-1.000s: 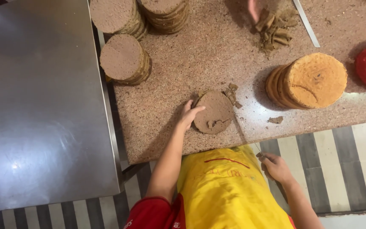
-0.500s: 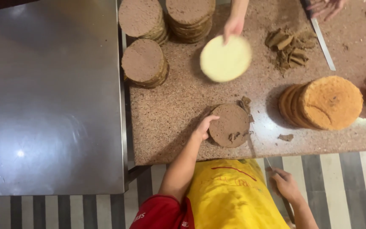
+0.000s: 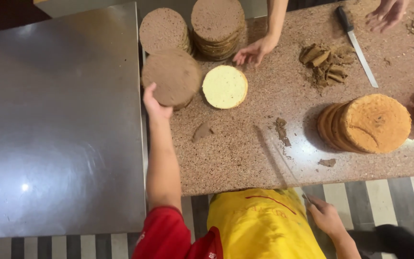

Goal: Trim and level circular sponge cake layers using a large knife on a counter.

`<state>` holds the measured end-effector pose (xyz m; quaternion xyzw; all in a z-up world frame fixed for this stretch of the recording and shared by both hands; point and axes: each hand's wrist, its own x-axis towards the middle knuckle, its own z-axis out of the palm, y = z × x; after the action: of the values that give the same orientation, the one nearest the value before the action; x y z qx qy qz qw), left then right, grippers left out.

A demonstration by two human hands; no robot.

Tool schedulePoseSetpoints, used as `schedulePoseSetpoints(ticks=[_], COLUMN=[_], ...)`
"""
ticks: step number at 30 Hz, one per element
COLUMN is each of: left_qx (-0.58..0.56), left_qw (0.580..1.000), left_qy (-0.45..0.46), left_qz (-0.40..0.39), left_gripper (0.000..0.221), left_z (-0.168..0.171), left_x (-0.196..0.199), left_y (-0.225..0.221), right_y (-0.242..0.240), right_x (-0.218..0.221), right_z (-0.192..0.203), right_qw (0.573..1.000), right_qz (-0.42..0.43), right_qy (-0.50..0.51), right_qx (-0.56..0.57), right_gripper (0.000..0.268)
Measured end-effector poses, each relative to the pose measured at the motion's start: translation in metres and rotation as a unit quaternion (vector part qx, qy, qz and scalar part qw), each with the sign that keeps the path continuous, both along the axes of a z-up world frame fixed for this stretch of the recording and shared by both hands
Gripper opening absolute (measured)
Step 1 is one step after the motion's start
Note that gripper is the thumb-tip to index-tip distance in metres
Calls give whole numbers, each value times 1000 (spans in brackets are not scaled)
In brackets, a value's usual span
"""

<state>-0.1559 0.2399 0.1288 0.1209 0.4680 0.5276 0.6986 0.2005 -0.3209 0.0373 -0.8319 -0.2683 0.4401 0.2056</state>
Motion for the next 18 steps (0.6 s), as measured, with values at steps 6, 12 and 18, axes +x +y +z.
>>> schedulePoseSetpoints(ticks=[6, 12, 18], left_qx=[4, 57, -23], left_qw=[997, 996, 952], left_qy=[-70, -1, 271], left_qz=[19, 70, 139], left_gripper=[68, 65, 20], left_z=[-45, -120, -95], left_x=[-16, -68, 2], left_y=[55, 38, -122], right_y=[19, 3, -11], right_x=[-22, -28, -23], right_z=[8, -1, -8], right_qw=[993, 992, 998], right_qz=[75, 70, 21], right_qy=[-64, -65, -64], right_qx=[64, 82, 21], right_gripper=[41, 41, 40])
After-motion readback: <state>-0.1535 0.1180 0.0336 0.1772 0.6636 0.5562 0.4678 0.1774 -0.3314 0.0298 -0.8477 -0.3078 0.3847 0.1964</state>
